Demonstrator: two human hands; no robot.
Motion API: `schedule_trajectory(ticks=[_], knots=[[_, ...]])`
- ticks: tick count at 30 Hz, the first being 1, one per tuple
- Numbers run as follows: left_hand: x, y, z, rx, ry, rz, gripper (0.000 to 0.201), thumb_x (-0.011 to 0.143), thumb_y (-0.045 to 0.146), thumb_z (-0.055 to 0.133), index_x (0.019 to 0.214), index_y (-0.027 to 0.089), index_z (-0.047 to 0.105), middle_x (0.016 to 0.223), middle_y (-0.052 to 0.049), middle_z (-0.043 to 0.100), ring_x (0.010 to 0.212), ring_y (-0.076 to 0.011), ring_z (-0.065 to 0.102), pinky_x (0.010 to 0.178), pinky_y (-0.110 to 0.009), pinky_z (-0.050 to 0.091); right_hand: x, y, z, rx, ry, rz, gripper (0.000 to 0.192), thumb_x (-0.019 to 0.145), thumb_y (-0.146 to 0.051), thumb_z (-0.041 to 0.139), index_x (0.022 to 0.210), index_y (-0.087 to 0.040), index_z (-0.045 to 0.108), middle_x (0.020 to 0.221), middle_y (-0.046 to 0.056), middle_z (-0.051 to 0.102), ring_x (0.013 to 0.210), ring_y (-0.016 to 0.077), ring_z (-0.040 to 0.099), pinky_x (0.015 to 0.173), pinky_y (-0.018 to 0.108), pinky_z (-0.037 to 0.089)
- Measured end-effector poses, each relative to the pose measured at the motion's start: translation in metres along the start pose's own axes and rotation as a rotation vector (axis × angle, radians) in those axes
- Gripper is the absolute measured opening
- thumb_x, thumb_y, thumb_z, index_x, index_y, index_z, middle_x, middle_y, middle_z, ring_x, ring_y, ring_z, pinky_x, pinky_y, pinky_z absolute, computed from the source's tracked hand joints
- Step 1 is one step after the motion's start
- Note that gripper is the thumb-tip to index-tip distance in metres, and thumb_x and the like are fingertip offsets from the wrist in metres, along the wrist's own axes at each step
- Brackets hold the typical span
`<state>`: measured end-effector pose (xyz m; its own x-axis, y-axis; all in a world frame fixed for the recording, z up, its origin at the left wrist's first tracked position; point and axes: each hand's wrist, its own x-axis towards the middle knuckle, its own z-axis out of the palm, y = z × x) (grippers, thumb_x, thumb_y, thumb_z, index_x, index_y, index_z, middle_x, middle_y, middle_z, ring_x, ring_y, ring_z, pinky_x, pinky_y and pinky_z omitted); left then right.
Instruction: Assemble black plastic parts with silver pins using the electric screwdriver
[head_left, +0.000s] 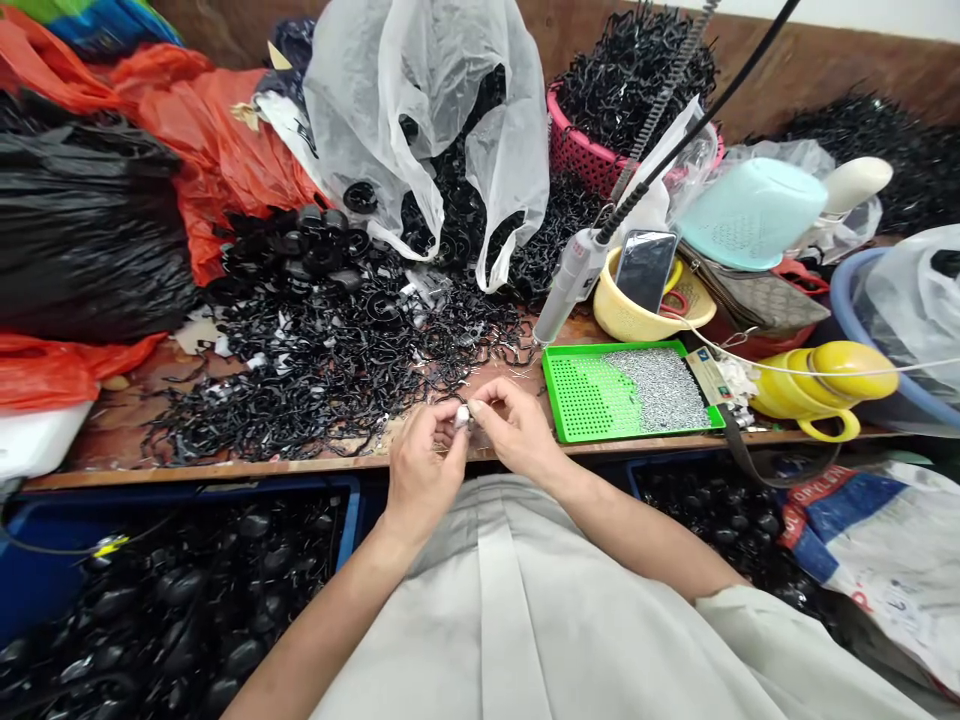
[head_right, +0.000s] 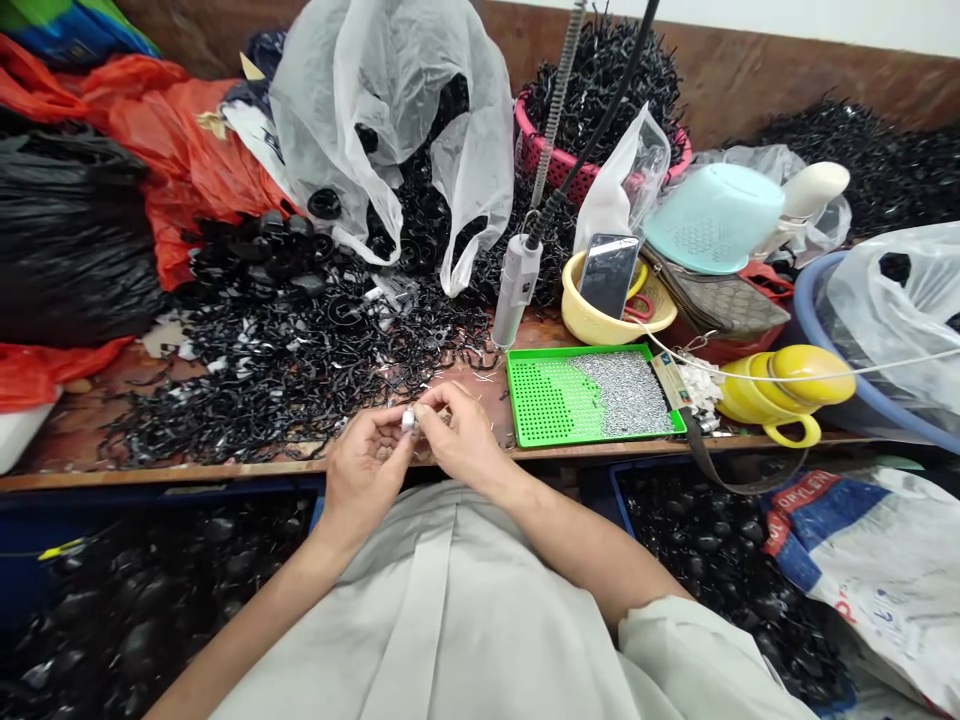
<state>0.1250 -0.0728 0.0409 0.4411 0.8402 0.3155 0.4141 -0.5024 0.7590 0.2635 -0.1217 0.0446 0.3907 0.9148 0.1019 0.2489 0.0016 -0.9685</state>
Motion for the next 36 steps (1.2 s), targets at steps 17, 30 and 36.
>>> schedule_trajectory(ticks=[17,30,36], knots=[[0.003,0.006,0.002,-0.278,-0.099,-0.171,0.026,0.077,0.024,0.067,0.102,0.02,0.064,0.084,-0.003,0.07,0.066,-0.0139,0.064,0.062,-0.026,0.053,-0.002,0.001,-0.01,0.18,-0.022,0.064,0.009,0.083,-0.027,0.061,0.079,-0.019,0.059,0.077,0.0,0.061,0.068,0.0134,0.058,0.067,0.027,0.048],[0.005,0.007,-0.005,-0.152,-0.048,-0.102,0.02,0.076,0.023,0.067,0.096,0.02,0.067,0.083,-0.002,0.066,0.066,-0.013,0.062,0.061,-0.025,0.052,0.0,0.0,-0.006,0.061,0.004,-0.032,0.01,0.083,-0.028,0.06,0.076,-0.021,0.059,0.082,0.001,0.061,0.077,0.0156,0.057,0.075,0.031,0.048],[0.002,0.002,-0.004,-0.298,-0.069,-0.204,0.025,0.075,0.025,0.07,0.099,0.02,0.066,0.084,-0.003,0.069,0.067,-0.015,0.064,0.064,-0.027,0.053,-0.003,0.0,0.001,0.245,0.021,0.074,0.016,0.081,-0.035,0.063,0.078,-0.021,0.058,0.073,-0.001,0.06,0.069,0.0138,0.055,0.066,0.027,0.048]])
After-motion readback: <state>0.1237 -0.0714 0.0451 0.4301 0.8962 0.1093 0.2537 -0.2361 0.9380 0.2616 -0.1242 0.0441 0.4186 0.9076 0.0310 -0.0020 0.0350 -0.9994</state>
